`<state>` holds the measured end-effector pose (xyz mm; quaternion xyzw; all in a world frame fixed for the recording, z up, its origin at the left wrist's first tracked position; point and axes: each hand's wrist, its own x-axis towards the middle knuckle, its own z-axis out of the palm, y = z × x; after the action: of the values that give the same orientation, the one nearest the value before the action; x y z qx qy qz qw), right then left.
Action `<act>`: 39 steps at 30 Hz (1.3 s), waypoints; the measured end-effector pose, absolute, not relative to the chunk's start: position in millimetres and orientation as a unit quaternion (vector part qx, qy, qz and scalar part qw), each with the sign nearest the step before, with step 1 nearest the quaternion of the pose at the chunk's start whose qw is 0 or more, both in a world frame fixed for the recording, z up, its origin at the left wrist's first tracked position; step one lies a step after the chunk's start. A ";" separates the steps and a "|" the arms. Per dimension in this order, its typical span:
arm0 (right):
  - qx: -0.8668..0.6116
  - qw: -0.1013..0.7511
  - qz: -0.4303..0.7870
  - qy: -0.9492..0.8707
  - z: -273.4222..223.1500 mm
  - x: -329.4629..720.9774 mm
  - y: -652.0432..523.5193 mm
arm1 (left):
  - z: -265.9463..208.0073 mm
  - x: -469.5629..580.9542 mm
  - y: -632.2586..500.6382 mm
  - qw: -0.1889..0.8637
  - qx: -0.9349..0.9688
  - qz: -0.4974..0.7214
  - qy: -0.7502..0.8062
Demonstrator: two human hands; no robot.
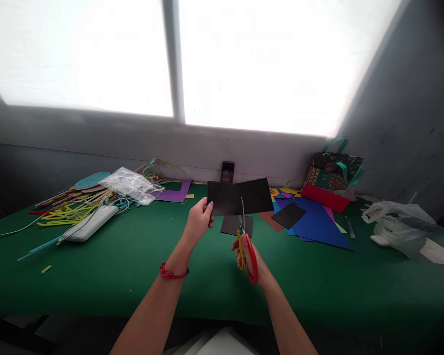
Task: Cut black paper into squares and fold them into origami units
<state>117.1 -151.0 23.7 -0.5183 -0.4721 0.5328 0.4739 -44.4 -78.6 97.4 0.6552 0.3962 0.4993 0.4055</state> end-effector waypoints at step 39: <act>-0.523 0.476 0.530 -0.468 22.7 116.5 -151.5 | 97.0 -44.6 -80.2 0.405 0.654 0.499 0.399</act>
<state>116.5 -151.5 22.7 -0.5228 -0.4684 0.5303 0.4755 -44.6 -80.2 97.0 0.6537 0.3990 0.4993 0.4052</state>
